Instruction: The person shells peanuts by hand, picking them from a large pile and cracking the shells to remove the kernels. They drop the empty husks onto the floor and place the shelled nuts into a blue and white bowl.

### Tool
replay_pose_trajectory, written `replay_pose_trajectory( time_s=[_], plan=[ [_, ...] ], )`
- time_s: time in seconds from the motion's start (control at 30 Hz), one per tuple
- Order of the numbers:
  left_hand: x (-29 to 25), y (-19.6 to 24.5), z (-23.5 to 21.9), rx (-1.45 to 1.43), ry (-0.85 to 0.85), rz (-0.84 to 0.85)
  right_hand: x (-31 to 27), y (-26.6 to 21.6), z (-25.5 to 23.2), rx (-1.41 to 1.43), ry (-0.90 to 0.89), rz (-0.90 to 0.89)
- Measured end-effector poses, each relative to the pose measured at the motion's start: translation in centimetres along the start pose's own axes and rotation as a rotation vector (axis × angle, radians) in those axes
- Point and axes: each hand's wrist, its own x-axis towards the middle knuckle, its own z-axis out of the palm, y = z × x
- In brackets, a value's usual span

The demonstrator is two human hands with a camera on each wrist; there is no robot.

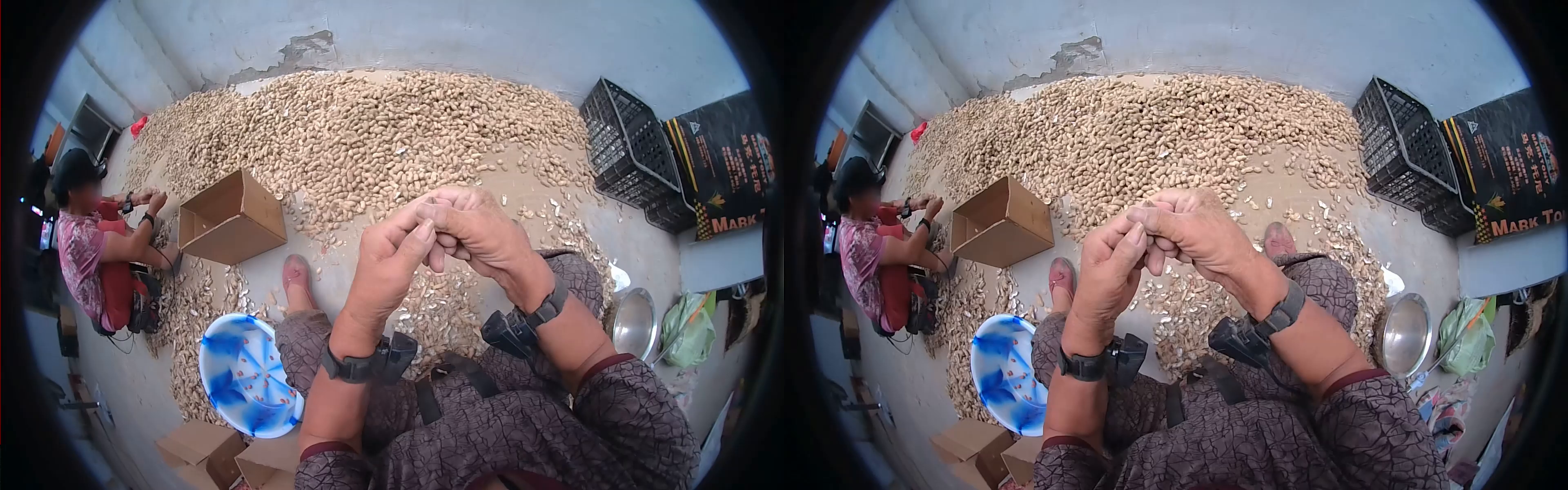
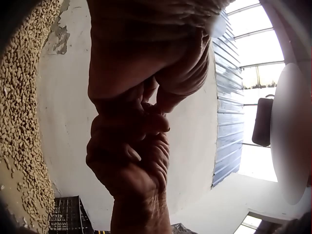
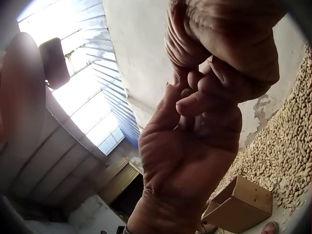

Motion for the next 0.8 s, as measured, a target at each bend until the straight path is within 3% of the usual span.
replay_pose_trajectory(
  time_s=[0.07, 0.23, 0.3, 0.5, 0.63, 0.7, 0.8],
  plan=[
    [0.2, 0.6, 0.4, -0.224, 0.045, -0.067, 0.0, -0.5, 0.0, 0.075, -0.026, 0.01],
    [0.7, -0.2, 0.4, -0.288, 0.139, -0.042, 0.1, -1.7, 0.0, -0.058, 0.039, -0.072],
    [0.7, -0.2, 0.7, -0.204, 0.218, 0.008, 0.0, -1.8, 0.0, -0.094, 0.05, -0.078],
    [0.4, 0.5, 0.1, 0.048, 0.201, -0.056, 0.4, -1.0, -0.6, -0.219, 0.021, -0.117],
    [0.4, 1.2, -0.6, 0.205, 0.25, -0.021, 0.5, -0.6, -0.6, -0.336, 0.111, -0.213],
    [0.5, 1.2, -1.3, 0.453, 0.275, 0.142, 0.4, -0.3, -0.4, -0.445, 0.14, -0.238],
    [0.3, 1.7, -1.5, 0.365, 0.231, 0.056, 0.2, -0.1, 0.5, -0.606, 0.184, -0.368]
  ],
)
